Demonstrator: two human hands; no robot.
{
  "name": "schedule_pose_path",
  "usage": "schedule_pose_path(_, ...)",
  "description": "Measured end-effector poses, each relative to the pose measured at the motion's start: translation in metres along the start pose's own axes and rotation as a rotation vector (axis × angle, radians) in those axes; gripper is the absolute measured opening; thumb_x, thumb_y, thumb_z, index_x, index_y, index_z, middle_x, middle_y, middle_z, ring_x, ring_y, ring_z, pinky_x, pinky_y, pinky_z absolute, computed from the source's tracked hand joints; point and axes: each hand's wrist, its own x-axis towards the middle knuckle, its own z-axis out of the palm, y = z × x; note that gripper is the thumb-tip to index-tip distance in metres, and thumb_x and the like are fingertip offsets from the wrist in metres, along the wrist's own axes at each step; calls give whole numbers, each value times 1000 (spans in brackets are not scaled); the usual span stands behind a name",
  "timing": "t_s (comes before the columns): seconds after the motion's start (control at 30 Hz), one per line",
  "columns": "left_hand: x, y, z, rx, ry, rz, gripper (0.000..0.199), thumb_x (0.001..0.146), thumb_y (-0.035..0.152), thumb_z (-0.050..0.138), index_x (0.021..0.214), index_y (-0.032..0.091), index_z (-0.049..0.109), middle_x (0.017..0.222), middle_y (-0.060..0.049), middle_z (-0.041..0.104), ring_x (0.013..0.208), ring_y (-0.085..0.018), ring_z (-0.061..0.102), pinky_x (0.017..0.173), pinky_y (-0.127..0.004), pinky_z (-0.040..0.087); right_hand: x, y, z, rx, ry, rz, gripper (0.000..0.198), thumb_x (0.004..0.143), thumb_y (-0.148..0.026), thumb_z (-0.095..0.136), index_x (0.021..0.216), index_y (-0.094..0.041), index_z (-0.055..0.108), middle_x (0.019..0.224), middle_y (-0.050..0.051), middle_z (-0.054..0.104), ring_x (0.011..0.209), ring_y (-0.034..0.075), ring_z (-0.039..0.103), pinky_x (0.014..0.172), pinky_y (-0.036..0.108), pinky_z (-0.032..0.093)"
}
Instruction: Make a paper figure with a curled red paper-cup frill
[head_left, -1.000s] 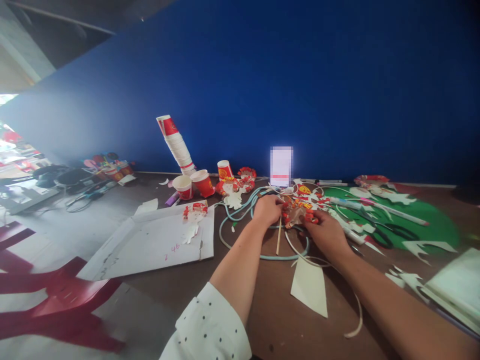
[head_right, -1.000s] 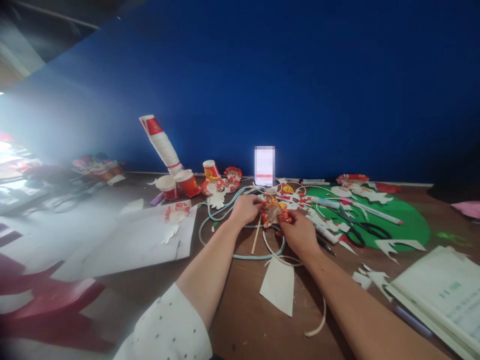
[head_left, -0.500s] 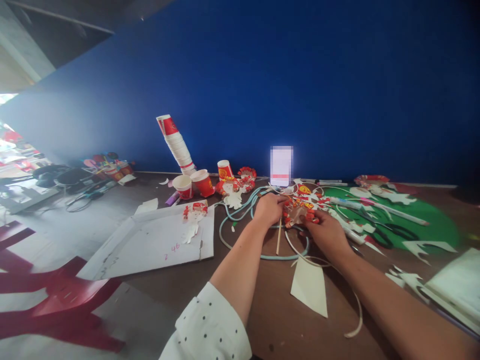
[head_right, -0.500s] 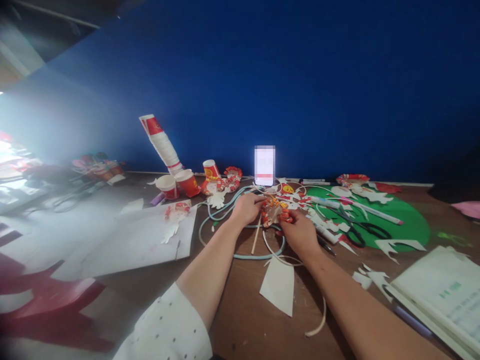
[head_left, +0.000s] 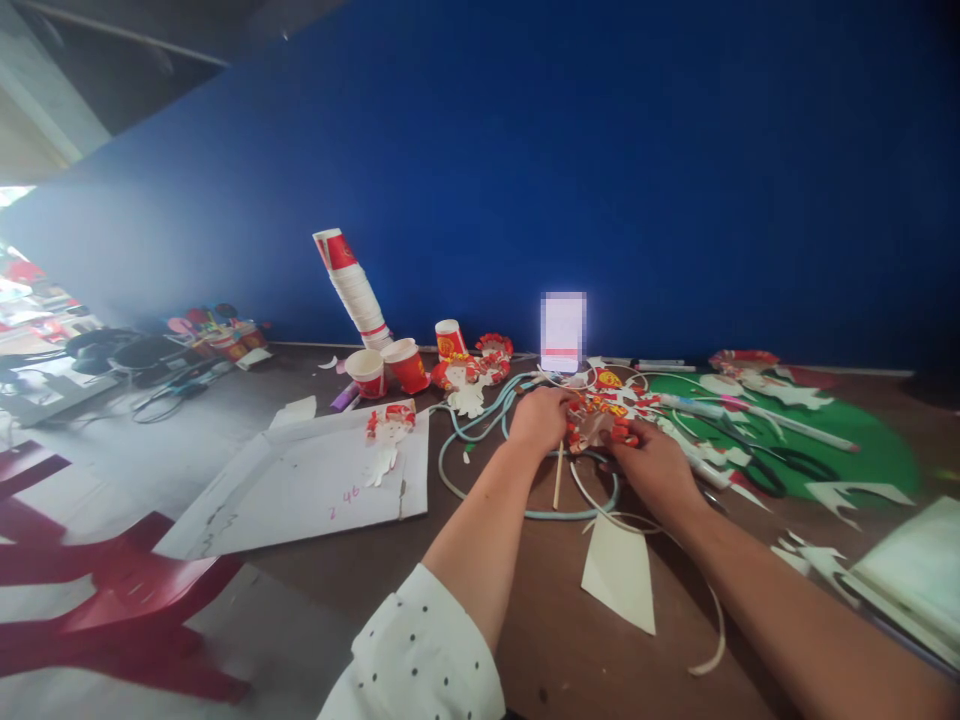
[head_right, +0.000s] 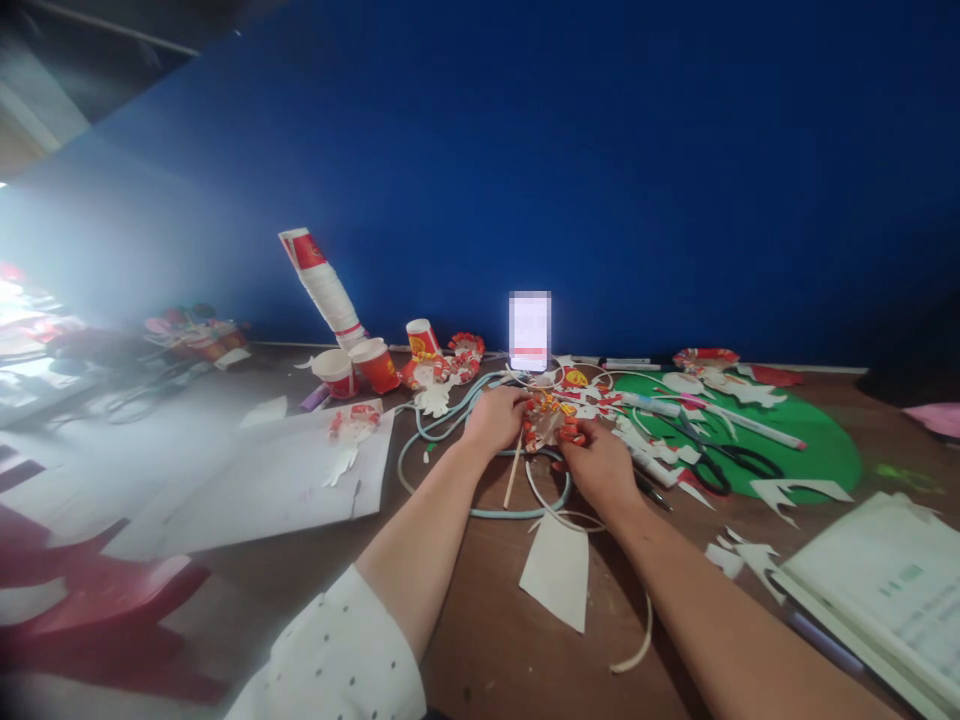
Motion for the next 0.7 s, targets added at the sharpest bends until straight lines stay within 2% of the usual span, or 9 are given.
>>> schedule_pose_path(0.27, 0, -2, 4, 88, 37, 23, 30, 88, 24, 42, 105, 20, 67, 105, -9, 67, 98, -21, 61, 89, -29, 45, 2, 2, 0, -13, -11, 2, 21, 74, -29, 59, 91, -17, 64, 77, 6, 70, 53, 18, 66, 49, 27, 51)
schedule_pose_path(0.47, 1, -3, 5, 187, 5, 49, 28, 85, 20, 43, 97, 16, 68, 101, -10, 68, 96, -22, 62, 86, -30, 46, 0, -1, -1, -14, -4, 6, 20, 74, -28, 58, 90, -17, 64, 75, 5, 70, 52, 18, 66, 47, 26, 49)
schedule_pose_path(0.7, 0, -3, 7, 126, 6, -7, 26, 83, 23, 47, 97, 19, 68, 100, -8, 69, 96, -21, 62, 86, -29, 46, 3, 4, 0, -8, -2, -11, 21, 72, -29, 60, 88, -17, 65, 76, 6, 70, 54, 19, 66, 49, 27, 51)
